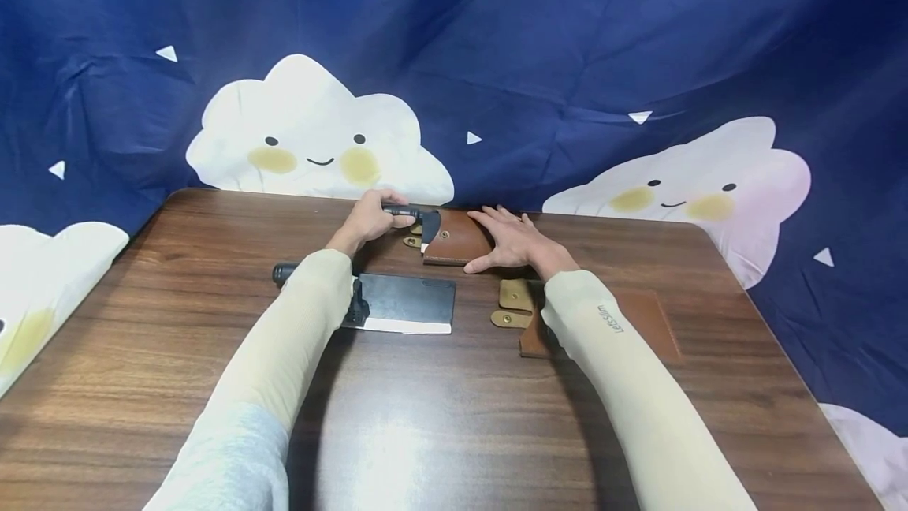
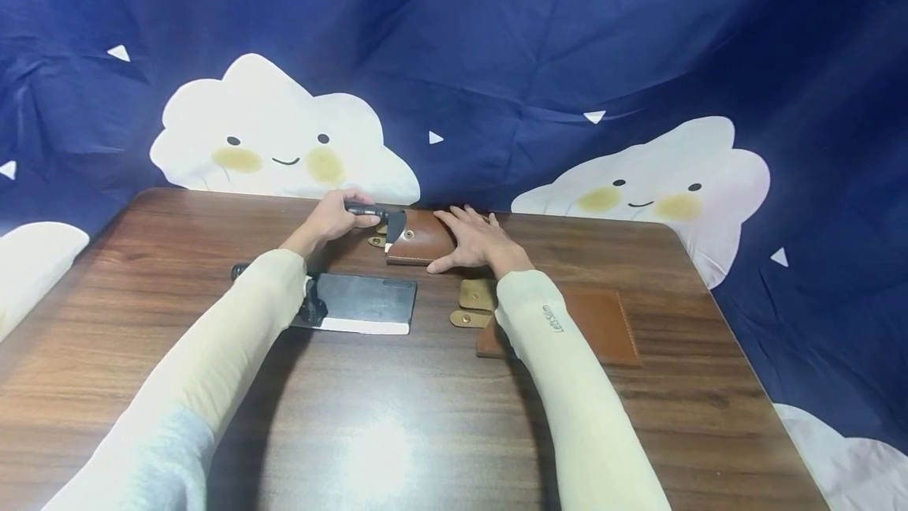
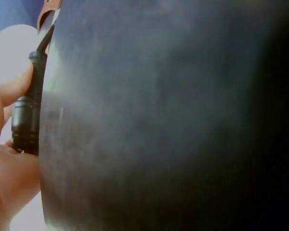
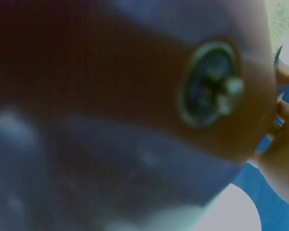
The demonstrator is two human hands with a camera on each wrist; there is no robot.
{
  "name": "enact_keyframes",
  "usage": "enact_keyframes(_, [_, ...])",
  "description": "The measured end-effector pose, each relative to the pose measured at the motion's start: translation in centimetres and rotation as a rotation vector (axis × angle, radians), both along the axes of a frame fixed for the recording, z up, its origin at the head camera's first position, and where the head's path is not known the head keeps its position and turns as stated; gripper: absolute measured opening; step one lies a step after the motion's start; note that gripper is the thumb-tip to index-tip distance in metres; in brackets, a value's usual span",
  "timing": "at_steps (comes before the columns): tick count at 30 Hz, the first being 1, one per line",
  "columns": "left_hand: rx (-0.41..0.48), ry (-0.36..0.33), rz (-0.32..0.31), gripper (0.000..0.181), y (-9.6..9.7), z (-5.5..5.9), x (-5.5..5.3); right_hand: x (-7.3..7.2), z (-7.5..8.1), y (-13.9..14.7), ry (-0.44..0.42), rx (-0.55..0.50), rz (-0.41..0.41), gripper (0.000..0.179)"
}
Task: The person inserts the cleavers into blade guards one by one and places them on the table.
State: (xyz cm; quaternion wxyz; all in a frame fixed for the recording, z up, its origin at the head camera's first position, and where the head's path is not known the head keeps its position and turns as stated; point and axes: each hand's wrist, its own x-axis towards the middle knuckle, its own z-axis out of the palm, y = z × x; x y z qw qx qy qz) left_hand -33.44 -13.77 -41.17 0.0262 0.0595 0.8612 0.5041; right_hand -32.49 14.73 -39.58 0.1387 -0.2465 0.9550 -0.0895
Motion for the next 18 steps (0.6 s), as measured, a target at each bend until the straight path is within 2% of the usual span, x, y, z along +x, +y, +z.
enact_keyframes(18, [0.039,-0.011,0.029,0.042,-0.17,0.58,0.32,0.13,0.32,0.22,0.019,-0.045,-0.021,0.114])
